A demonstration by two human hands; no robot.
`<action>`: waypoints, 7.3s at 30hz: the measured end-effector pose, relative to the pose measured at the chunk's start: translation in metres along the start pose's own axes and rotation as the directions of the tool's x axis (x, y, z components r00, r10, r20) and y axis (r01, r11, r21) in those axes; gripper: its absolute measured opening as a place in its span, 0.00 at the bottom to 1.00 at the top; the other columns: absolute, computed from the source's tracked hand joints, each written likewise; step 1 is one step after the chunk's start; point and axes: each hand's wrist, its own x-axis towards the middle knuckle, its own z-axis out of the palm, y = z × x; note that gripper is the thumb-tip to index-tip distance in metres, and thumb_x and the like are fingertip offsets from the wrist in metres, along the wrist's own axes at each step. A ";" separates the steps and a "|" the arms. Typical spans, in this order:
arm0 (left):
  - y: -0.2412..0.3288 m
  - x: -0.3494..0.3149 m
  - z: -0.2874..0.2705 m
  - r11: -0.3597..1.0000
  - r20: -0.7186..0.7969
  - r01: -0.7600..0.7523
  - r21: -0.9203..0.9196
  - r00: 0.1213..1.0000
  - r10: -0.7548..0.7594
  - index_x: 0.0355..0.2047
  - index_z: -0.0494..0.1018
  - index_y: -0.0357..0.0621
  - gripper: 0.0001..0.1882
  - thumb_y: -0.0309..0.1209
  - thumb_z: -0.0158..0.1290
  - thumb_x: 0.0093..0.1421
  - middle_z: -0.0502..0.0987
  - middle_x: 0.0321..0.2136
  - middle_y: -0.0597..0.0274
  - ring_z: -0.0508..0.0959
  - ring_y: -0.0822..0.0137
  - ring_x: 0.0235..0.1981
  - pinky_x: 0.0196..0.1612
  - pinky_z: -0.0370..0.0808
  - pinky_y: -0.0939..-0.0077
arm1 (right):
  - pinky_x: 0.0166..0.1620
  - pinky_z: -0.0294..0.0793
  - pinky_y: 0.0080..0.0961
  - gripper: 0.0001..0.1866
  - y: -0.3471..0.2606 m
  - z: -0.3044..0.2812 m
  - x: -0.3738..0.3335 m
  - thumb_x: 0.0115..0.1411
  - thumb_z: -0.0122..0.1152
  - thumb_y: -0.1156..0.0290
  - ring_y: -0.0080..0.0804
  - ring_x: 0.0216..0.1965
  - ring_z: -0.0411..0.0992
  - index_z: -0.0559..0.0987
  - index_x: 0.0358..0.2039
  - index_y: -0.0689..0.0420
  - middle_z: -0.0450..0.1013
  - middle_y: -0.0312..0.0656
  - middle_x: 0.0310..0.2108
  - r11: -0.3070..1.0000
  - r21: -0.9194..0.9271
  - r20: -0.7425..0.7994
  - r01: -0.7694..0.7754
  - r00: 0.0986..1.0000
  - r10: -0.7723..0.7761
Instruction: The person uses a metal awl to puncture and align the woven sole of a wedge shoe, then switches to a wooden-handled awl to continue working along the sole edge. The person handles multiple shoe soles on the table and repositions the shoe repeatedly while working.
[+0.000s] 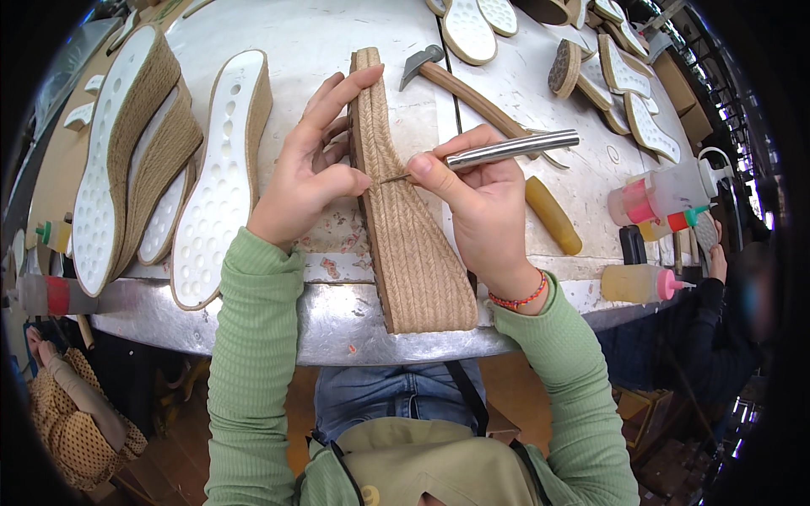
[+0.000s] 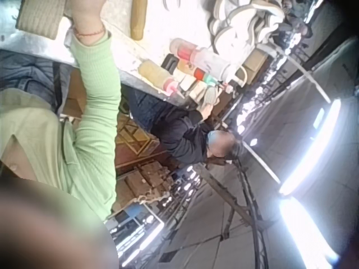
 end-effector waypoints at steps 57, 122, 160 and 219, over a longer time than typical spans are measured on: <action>0.004 0.001 0.008 0.999 -0.009 -0.006 0.051 1.000 0.007 0.64 0.58 0.47 0.46 0.23 0.51 0.39 0.58 0.60 0.61 0.65 0.62 0.58 0.62 0.62 0.67 | 0.39 0.76 0.17 0.08 -0.001 0.006 0.000 0.56 0.65 0.81 0.21 0.33 0.74 0.73 0.33 0.65 0.75 0.42 0.30 0.995 -0.004 0.015 0.101 0.995 -0.101; 0.004 -0.002 0.006 1.000 0.021 0.013 0.014 1.000 -0.014 0.66 0.55 0.48 0.48 0.25 0.55 0.39 0.56 0.62 0.62 0.61 0.60 0.62 0.65 0.58 0.65 | 0.39 0.76 0.17 0.10 -0.004 0.008 0.003 0.56 0.65 0.80 0.21 0.34 0.73 0.72 0.35 0.64 0.72 0.39 0.31 0.975 -0.131 0.016 0.180 0.984 -0.179; 0.000 -0.004 0.004 1.000 0.031 0.020 0.010 0.999 -0.020 0.68 0.51 0.52 0.50 0.25 0.54 0.41 0.52 0.65 0.61 0.57 0.56 0.65 0.67 0.56 0.59 | 0.38 0.73 0.20 0.10 -0.002 0.010 -0.005 0.51 0.68 0.81 0.26 0.31 0.73 0.75 0.30 0.59 0.74 0.38 0.27 0.884 -0.353 0.086 0.306 0.952 -0.295; -0.002 0.008 0.011 0.977 -0.128 0.193 -0.095 0.970 -0.204 0.69 0.41 0.42 0.43 0.41 0.50 0.62 0.65 0.53 0.44 0.65 0.59 0.56 0.62 0.56 0.68 | 0.36 0.75 0.14 0.09 0.000 0.011 -0.007 0.53 0.68 0.81 0.18 0.31 0.74 0.73 0.29 0.63 0.76 0.39 0.29 0.996 -0.070 -0.044 0.057 0.997 -0.060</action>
